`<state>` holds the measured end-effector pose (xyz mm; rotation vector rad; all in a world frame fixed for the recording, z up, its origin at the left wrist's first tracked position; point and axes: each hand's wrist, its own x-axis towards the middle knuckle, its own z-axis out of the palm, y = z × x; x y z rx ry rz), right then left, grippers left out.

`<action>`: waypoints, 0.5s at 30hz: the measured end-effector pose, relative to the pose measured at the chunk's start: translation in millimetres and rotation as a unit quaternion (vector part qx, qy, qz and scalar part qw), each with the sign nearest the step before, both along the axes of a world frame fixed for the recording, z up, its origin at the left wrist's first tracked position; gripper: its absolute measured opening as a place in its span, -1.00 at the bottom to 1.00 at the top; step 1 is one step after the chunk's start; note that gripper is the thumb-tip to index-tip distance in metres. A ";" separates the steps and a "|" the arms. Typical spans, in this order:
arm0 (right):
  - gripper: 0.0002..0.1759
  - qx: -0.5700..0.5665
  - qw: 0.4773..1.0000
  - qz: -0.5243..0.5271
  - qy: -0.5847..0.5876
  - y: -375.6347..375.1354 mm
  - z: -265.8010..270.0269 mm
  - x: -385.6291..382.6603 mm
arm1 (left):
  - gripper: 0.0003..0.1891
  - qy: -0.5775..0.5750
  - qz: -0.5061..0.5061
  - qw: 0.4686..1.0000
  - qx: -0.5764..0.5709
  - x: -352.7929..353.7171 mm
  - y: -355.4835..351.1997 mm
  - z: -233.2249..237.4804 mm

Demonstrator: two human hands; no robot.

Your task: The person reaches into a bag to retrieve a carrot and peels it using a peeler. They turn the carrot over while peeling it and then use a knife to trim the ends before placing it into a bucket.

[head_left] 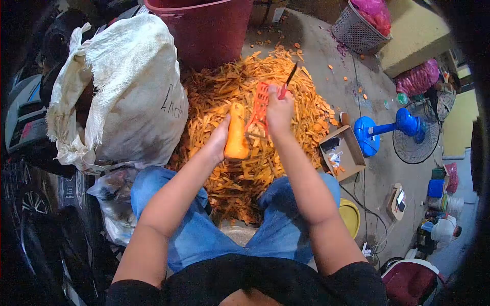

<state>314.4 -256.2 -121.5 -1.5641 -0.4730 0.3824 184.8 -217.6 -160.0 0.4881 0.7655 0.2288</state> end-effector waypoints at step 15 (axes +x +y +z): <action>-0.69 -0.113 0.988 0.003 -0.110 -7.1 -1.8 -19.2 | -0.55 -0.001 -0.032 0.999 0.005 3.9 -12.6 7.3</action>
